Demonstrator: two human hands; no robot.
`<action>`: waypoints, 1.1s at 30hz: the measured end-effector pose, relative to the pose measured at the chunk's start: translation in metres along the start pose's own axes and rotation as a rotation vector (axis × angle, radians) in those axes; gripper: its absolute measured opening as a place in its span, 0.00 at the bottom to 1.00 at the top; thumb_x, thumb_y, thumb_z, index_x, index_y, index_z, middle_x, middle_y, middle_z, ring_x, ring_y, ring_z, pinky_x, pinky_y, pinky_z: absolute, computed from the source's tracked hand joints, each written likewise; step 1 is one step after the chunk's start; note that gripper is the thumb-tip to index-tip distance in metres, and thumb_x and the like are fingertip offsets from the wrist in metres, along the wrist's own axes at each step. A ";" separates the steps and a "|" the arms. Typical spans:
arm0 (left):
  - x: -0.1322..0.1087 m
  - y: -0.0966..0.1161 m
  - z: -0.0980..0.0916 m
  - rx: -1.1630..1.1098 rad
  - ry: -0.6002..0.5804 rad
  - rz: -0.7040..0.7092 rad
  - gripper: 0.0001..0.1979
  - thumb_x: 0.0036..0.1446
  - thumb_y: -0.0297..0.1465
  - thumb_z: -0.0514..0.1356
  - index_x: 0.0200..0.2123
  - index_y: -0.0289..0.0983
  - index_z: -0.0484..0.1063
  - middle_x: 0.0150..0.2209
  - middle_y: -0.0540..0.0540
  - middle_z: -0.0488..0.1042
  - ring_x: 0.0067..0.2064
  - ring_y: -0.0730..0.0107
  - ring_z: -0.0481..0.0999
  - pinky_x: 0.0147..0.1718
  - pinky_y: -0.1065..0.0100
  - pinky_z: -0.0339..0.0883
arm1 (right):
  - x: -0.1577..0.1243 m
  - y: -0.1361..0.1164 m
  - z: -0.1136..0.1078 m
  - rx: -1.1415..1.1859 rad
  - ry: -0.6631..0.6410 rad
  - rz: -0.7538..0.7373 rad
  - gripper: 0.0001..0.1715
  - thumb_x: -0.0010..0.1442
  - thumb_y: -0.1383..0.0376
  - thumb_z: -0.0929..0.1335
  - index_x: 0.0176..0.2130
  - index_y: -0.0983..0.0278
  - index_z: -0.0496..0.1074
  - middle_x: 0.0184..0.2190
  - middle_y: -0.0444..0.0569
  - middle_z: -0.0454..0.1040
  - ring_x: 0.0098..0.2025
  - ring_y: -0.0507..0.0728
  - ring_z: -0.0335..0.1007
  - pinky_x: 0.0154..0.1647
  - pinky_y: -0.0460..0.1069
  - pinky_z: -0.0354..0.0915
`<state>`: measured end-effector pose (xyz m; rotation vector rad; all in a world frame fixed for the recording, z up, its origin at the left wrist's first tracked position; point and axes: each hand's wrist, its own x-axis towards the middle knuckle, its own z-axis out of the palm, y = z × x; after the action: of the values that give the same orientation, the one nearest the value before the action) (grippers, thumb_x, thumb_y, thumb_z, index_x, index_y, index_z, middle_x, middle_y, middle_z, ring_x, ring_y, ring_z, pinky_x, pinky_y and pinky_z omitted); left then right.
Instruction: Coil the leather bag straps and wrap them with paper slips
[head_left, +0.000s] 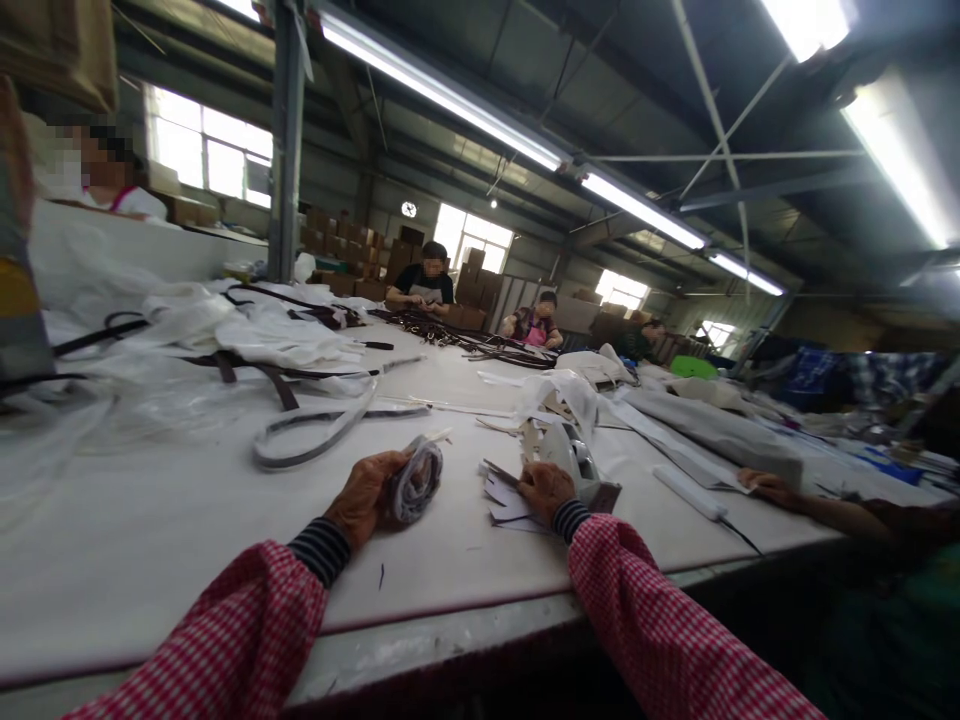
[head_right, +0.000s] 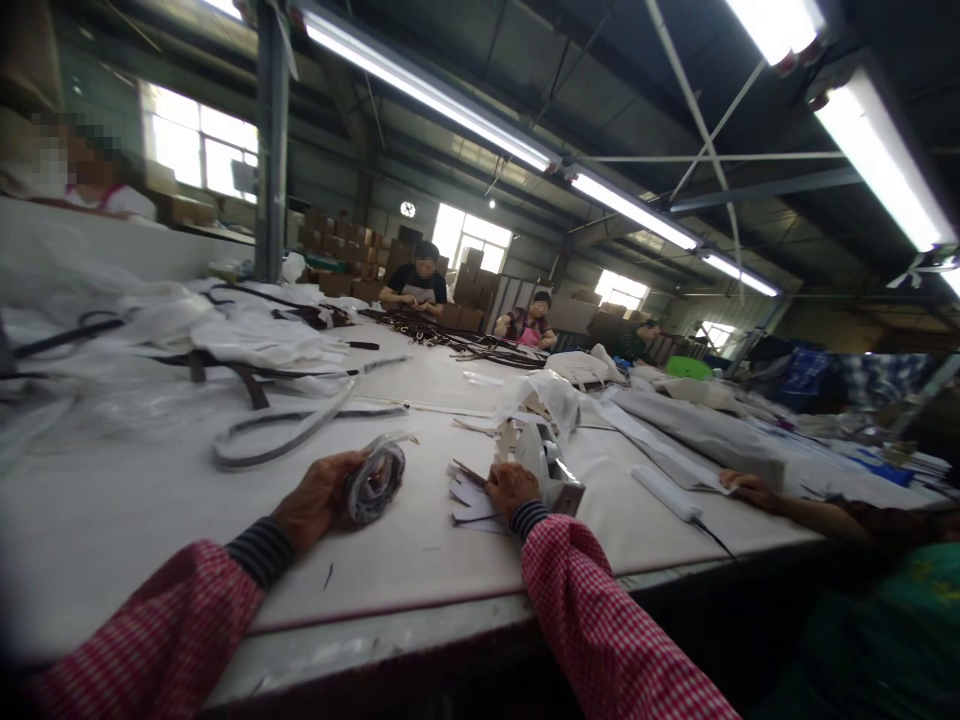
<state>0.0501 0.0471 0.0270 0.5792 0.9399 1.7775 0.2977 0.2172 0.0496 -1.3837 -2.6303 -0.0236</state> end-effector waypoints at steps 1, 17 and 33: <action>0.000 0.000 0.000 0.002 -0.006 0.004 0.10 0.48 0.32 0.70 0.28 0.31 0.77 0.26 0.43 0.78 0.26 0.68 0.76 0.27 0.69 0.73 | -0.003 0.000 0.000 0.038 0.003 -0.011 0.08 0.62 0.63 0.68 0.35 0.63 0.78 0.39 0.51 0.80 0.47 0.60 0.74 0.48 0.51 0.63; 0.006 -0.006 -0.006 0.072 -0.143 0.041 0.14 0.52 0.37 0.69 0.35 0.31 0.78 0.33 0.43 0.79 0.31 0.68 0.75 0.31 0.70 0.69 | -0.055 -0.080 -0.019 0.859 -0.134 -0.257 0.12 0.59 0.62 0.66 0.26 0.64 0.70 0.16 0.42 0.72 0.13 0.48 0.63 0.12 0.40 0.57; 0.002 0.004 -0.004 0.204 -0.139 0.115 0.16 0.53 0.41 0.69 0.33 0.34 0.75 0.28 0.49 0.75 0.27 0.76 0.71 0.27 0.75 0.62 | -0.033 -0.111 0.000 1.180 -0.197 -0.201 0.09 0.51 0.64 0.66 0.23 0.64 0.68 0.12 0.39 0.69 0.10 0.47 0.57 0.09 0.41 0.52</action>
<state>0.0439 0.0468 0.0281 0.8915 1.0138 1.7285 0.2247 0.1272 0.0516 -0.6870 -2.1317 1.4122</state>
